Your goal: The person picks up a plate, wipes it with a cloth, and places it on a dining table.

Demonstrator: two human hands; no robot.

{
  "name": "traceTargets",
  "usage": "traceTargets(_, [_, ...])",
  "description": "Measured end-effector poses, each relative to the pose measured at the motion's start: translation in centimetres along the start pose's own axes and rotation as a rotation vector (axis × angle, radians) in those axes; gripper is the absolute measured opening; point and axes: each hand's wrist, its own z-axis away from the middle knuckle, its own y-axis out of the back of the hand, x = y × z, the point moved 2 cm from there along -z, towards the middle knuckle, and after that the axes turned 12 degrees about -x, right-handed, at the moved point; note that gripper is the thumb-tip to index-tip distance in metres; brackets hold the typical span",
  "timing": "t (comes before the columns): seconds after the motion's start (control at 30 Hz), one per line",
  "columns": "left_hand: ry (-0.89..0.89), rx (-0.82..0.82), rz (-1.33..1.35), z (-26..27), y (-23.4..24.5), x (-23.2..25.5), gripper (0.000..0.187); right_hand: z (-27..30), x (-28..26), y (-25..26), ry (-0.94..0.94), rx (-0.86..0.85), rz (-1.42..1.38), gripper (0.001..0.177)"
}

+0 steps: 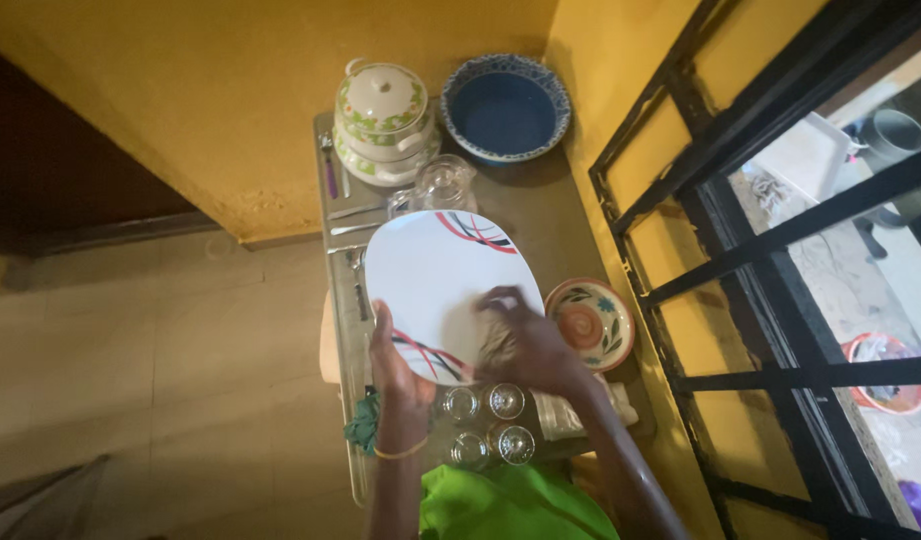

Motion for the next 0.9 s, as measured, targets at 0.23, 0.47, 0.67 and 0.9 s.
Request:
traceTargets(0.23, [0.086,-0.126,-0.088,-1.5,2.1,1.3,0.045,-0.7,-6.4,-3.9,0.062,0.015,0.155,0.071])
traceTargets(0.47, [-0.159,-0.138,-0.626,3.2,-2.8,3.6,0.068,-1.4,-8.1,-4.5,0.202,0.269,-0.157,0.038])
traceTargets(0.67, [-0.300,-0.004,-0.884,3.8,0.0,5.9,0.071,-0.9,-4.5,-4.0,0.050,0.385,-0.855,0.039])
traceTargets(0.9, [-0.135,0.095,0.235,9.1,7.4,12.2,0.054,-3.4,-2.7,-9.8,-0.160,0.277,-1.601,0.046])
